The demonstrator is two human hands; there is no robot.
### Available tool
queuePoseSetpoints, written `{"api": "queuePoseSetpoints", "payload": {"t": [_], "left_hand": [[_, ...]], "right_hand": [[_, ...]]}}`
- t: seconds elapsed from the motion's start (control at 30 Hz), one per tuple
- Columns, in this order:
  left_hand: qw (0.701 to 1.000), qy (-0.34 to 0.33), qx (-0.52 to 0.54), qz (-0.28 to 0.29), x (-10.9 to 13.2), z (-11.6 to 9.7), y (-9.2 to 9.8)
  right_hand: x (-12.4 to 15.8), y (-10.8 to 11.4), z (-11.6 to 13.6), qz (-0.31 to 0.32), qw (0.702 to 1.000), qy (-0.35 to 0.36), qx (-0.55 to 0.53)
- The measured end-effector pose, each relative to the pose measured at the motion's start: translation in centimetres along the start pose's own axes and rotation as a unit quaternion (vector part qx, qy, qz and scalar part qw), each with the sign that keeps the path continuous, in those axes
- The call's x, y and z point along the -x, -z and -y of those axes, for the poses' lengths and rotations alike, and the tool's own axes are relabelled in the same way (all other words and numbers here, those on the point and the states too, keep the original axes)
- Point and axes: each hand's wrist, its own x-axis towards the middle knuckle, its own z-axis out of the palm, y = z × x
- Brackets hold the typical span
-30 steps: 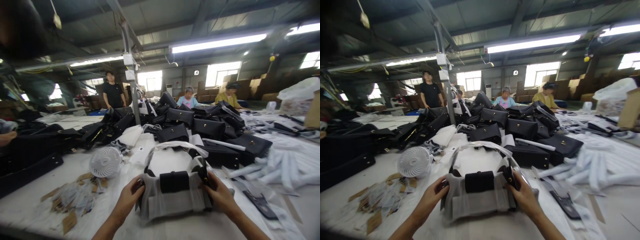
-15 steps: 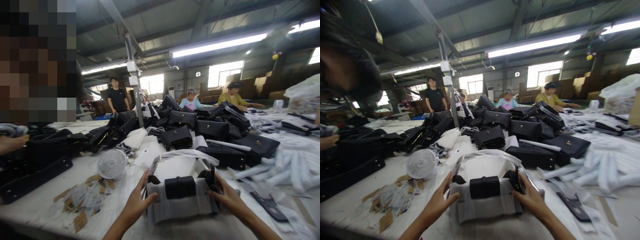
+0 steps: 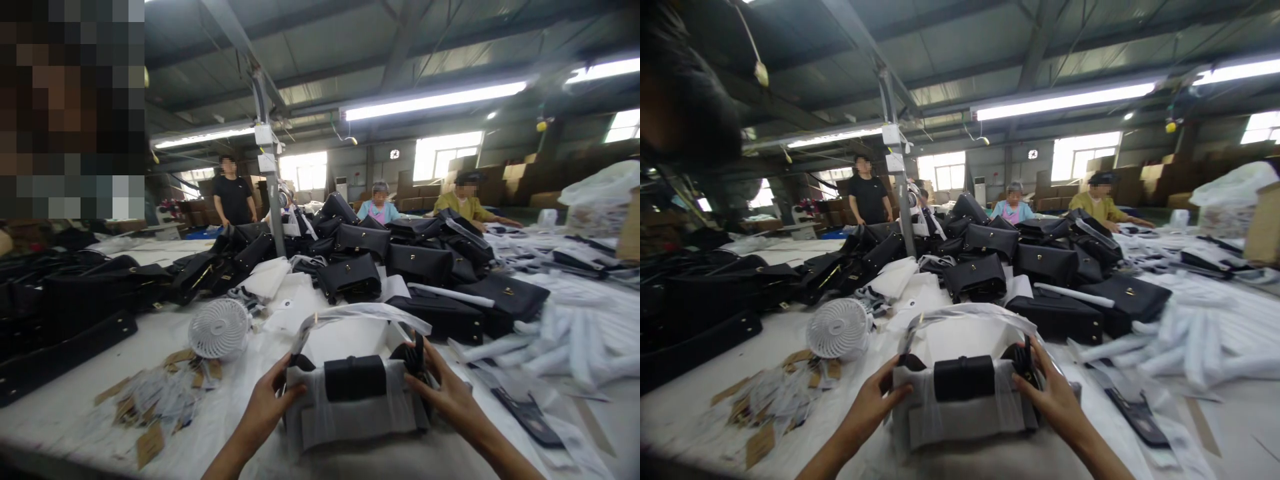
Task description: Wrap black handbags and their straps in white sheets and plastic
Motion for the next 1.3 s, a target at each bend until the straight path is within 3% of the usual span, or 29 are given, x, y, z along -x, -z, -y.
{"api": "queuePoseSetpoints", "payload": {"t": [0.37,0.73,0.83,0.93,1.03,1.1,1.17,1.3], "left_hand": [[0.999,-0.011,0.035,0.037,0.8,-0.2,0.4],[0.998,0.033,0.016,-0.052,2.7,1.2,-1.7],[0.999,0.015,0.017,-0.044,2.8,-0.4,-0.9],[0.999,-0.013,0.022,-0.040,2.1,-3.7,0.1],[0.999,-0.032,0.024,-0.010,0.6,-7.2,0.1],[0.999,-0.030,0.025,0.026,-0.4,-8.9,-0.2],[0.997,-0.022,0.029,0.069,-1.2,-10.0,-0.5],[0.992,-0.018,0.044,0.121,-1.7,-10.1,-0.5]], "right_hand": [[0.2,0.2,0.2,0.055,0.997,0.017,0.054],[-3.7,-2.1,0.3,-0.024,0.993,0.036,0.114],[-2.7,-2.2,1.5,-0.119,0.982,0.073,0.126],[-1.7,-1.7,4.0,-0.230,0.954,0.155,0.115],[-2.7,-0.7,6.6,-0.266,0.931,0.212,0.130],[-4.6,0.0,7.6,-0.241,0.926,0.242,0.158],[-6.8,0.7,7.9,-0.177,0.932,0.265,0.174],[-9.8,1.6,7.1,-0.061,0.946,0.265,0.178]]}}
